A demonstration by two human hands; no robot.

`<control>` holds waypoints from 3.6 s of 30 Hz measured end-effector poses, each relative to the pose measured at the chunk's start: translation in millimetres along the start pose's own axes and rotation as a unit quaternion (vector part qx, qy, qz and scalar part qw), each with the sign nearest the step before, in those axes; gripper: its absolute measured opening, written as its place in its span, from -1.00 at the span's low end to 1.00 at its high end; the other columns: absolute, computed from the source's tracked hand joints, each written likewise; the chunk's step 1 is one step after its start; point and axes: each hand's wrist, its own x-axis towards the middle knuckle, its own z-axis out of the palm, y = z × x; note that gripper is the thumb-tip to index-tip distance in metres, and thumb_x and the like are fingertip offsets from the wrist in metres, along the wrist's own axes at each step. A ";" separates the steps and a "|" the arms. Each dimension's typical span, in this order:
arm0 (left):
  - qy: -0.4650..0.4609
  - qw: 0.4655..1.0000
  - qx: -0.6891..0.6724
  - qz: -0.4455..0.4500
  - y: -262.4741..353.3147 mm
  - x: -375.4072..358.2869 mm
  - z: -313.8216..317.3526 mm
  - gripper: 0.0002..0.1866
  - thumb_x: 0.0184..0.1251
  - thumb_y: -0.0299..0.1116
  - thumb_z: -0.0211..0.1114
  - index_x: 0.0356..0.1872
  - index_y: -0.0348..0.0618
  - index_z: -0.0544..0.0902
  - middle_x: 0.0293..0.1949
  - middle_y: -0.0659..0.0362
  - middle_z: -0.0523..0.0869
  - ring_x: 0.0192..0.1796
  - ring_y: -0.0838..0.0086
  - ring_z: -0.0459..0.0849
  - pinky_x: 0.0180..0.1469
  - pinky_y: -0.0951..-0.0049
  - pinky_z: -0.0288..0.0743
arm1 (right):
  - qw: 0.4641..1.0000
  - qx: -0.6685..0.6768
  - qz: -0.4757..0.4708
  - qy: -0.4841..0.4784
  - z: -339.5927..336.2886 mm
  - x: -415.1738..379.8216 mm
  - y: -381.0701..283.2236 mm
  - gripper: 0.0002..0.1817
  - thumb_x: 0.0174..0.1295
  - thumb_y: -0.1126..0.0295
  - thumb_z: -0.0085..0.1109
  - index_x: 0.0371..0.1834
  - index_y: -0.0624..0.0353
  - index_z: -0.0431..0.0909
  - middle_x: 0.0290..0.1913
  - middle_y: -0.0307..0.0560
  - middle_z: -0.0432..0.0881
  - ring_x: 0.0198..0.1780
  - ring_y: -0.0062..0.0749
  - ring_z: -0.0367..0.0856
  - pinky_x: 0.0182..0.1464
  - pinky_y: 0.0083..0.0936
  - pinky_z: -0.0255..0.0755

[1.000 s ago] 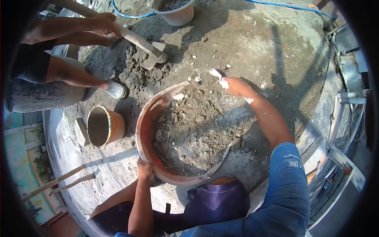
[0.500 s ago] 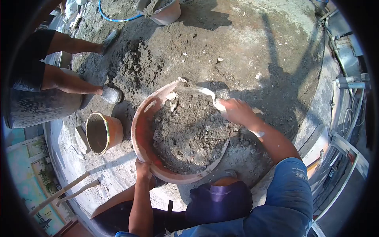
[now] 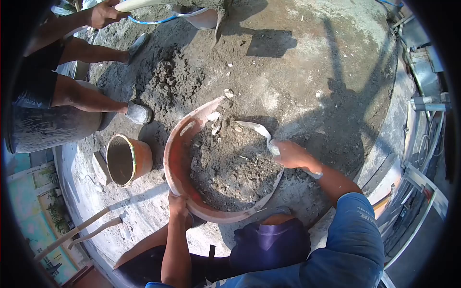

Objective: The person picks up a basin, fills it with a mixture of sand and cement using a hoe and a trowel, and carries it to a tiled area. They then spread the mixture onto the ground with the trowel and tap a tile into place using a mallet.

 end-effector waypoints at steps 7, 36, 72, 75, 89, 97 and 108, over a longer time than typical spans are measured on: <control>-0.013 0.999 -0.029 -0.008 6.3 -2.4 -0.3 -0.63 -0.07 -0.67 0.14 -0.12 -0.34 0.46 -0.42 0.12 0.58 -0.46 0.37 0.60 -0.42 0.39 0.51 | 0.991 -0.132 -0.032 0.013 -29.9 -0.8 -39.4 -0.47 0.10 0.31 0.12 0.21 0.05 0.36 -0.03 0.09 0.59 0.02 -0.01 0.57 0.04 -0.13 0.45; -0.115 0.992 -0.004 0.051 23.1 77.1 -21.4 -0.56 -0.08 -0.59 0.16 -0.04 -0.21 0.44 -0.33 0.15 0.56 -0.37 0.42 0.56 -0.33 0.41 0.51 | 0.966 0.102 0.231 0.060 151.1 -218.4 18.8 -0.46 0.10 0.17 0.11 0.21 -0.10 0.36 -0.16 0.10 0.62 -0.11 0.03 0.60 -0.09 -0.09 0.45; -0.265 0.948 0.100 0.142 92.4 152.8 2.0 -0.45 -0.10 -0.59 0.18 0.07 -0.24 0.39 -0.21 0.12 0.60 -0.27 0.35 0.65 -0.22 0.35 0.62 | 0.840 0.270 0.230 0.411 199.7 -156.1 49.0 -0.32 0.12 0.38 0.12 0.30 0.43 0.13 -0.09 0.45 0.53 -0.09 0.29 0.54 -0.01 -0.06 0.42; -0.268 0.946 0.111 0.146 98.3 138.9 6.8 -0.45 -0.10 -0.59 0.18 0.07 -0.24 0.39 -0.21 0.12 0.60 -0.27 0.36 0.64 -0.23 0.35 0.62 | 0.800 0.319 0.300 0.410 182.0 -152.1 68.2 -0.33 0.14 0.35 0.12 0.30 0.42 0.14 -0.09 0.43 0.54 -0.05 0.28 0.53 0.02 -0.08 0.40; -0.245 0.953 0.100 0.146 104.7 105.4 13.0 -0.55 -0.10 -0.64 0.13 -0.05 -0.25 0.44 -0.35 0.13 0.59 -0.41 0.36 0.63 -0.37 0.36 0.61 | 0.952 0.239 -0.015 0.189 174.0 -100.9 -35.4 -0.31 0.10 0.30 0.12 0.32 0.34 0.18 -0.12 0.40 0.55 -0.11 0.17 0.58 -0.04 -0.13 0.44; -0.228 0.960 0.100 0.127 96.5 105.4 9.1 -0.56 -0.07 -0.65 0.13 -0.04 -0.23 0.43 -0.36 0.16 0.57 -0.44 0.40 0.61 -0.42 0.38 0.59 | 0.623 0.619 0.308 0.365 208.3 -199.9 7.0 -0.36 0.21 0.33 0.16 0.34 0.24 0.17 -0.48 -0.18 0.49 -0.59 -0.56 0.47 -0.57 -0.53 0.39; -0.224 0.960 0.117 0.117 98.3 108.9 12.3 -0.55 -0.03 -0.65 0.13 -0.01 -0.22 0.42 -0.35 0.13 0.60 -0.44 0.37 0.63 -0.42 0.36 0.61 | 0.782 0.550 0.151 0.250 213.3 -120.2 -4.8 -0.41 0.21 0.36 0.10 0.32 0.21 0.22 -0.43 0.05 0.59 -0.47 -0.14 0.59 -0.40 -0.29 0.48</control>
